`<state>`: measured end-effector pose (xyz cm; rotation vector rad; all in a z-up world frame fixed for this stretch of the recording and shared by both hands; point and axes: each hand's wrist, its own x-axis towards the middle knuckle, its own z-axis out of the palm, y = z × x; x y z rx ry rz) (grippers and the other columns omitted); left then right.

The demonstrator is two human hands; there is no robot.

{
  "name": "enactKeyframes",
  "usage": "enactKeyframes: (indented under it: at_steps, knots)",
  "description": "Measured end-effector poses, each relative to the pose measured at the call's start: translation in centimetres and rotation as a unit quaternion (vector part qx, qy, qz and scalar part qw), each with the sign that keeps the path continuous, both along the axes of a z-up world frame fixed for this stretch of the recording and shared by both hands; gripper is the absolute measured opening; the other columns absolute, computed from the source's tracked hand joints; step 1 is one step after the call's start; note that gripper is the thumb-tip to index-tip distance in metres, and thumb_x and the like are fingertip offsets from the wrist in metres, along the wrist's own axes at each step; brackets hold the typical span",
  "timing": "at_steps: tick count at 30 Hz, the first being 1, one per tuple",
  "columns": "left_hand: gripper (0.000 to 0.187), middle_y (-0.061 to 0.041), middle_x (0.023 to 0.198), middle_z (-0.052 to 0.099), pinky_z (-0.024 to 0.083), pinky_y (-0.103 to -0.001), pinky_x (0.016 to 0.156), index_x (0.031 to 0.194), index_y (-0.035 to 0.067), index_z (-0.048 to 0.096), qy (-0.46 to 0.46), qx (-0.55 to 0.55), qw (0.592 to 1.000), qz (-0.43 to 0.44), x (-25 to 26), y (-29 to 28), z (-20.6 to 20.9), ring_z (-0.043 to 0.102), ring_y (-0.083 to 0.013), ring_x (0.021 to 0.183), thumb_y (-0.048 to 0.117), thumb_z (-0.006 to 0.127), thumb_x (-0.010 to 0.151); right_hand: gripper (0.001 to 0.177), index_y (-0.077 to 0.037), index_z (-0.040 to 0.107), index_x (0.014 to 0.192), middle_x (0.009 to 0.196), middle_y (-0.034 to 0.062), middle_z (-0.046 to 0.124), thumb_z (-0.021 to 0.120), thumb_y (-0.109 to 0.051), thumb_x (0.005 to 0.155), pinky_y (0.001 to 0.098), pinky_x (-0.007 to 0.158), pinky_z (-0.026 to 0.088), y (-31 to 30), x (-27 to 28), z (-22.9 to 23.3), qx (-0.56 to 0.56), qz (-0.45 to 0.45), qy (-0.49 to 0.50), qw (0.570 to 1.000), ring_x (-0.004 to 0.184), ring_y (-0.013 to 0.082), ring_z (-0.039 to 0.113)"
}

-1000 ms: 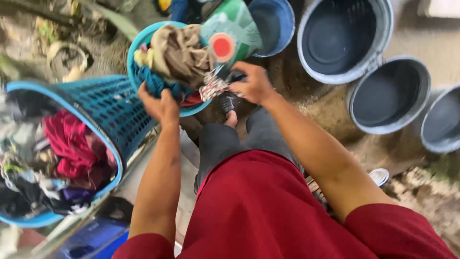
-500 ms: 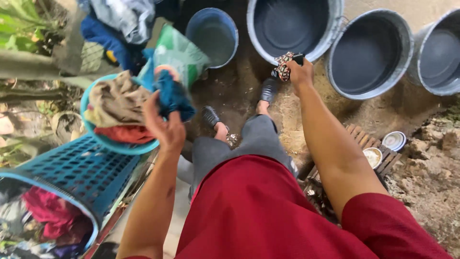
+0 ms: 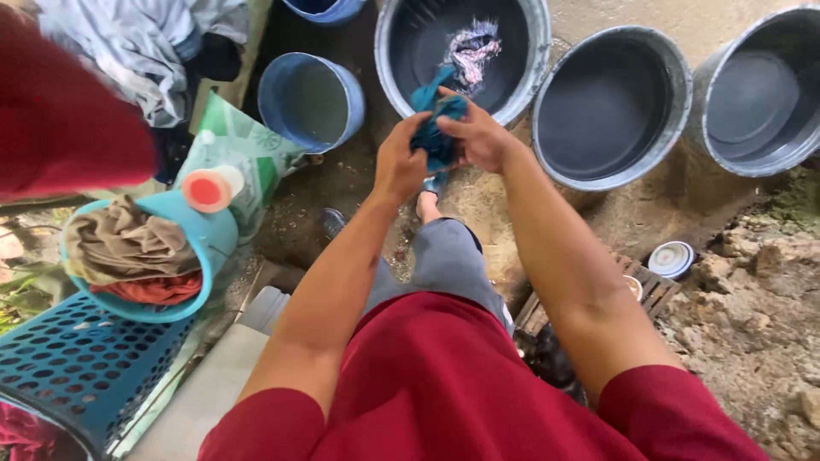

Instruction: The recorder is washing laundry using a small washing machine and hand-washing clothes in basins.

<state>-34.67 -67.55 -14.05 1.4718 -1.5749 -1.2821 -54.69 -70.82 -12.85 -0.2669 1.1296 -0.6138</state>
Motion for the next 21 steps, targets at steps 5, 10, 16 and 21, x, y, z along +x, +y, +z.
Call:
enactKeyframes:
  at_steps: [5,10,16,21]
  knots:
    - [0.073,-0.020,0.141,0.061,0.046,-0.041,0.108,0.147,0.012,0.050,-0.014,0.079,0.997,-0.019,-2.3,-1.8,1.6,0.057,-0.0381,0.132,0.006,0.063,0.075,0.044,-0.009,0.061,0.128,0.110,0.0073,0.070,0.079,-0.003,0.088,0.0407,0.061,0.056,-0.9,-3.0,-5.1,-0.102,-0.016,0.177,0.979,0.088,0.0228,0.069]
    - [0.072,-0.020,0.142,0.060,0.045,-0.041,0.110,0.147,0.010,0.049,-0.080,0.095,0.992,0.034,0.3,0.1,-0.8,0.056,-0.0372,0.133,0.012,0.071,0.079,0.033,-0.008,0.062,0.119,0.104,0.0037,0.067,0.069,-0.001,0.088,0.0383,0.061,0.064,-2.7,-5.4,-9.0,-0.119,-0.106,0.254,0.954,0.084,0.0164,0.071]
    - [0.061,-0.013,0.138,0.066,0.049,-0.038,0.107,0.143,0.009,0.055,-0.048,0.143,0.982,0.112,5.1,1.3,1.1,0.063,-0.0305,0.128,0.018,0.073,0.086,0.024,-0.007,0.070,0.117,0.102,0.0031,0.070,0.066,-0.009,0.094,0.0299,0.066,0.063,-3.5,0.3,-6.6,-0.158,-0.036,0.329,0.930,0.082,0.0111,0.069]
    - [0.061,-0.013,0.133,0.068,0.051,-0.039,0.101,0.142,0.007,0.052,-0.055,0.100,0.971,0.212,15.0,4.2,1.6,0.065,-0.0308,0.120,0.019,0.075,0.087,0.021,-0.005,0.071,0.111,0.093,0.0032,0.072,0.068,-0.011,0.091,0.0273,0.063,0.060,-3.1,15.0,-1.6,-0.226,0.077,0.291,0.927,0.076,0.0121,0.069]
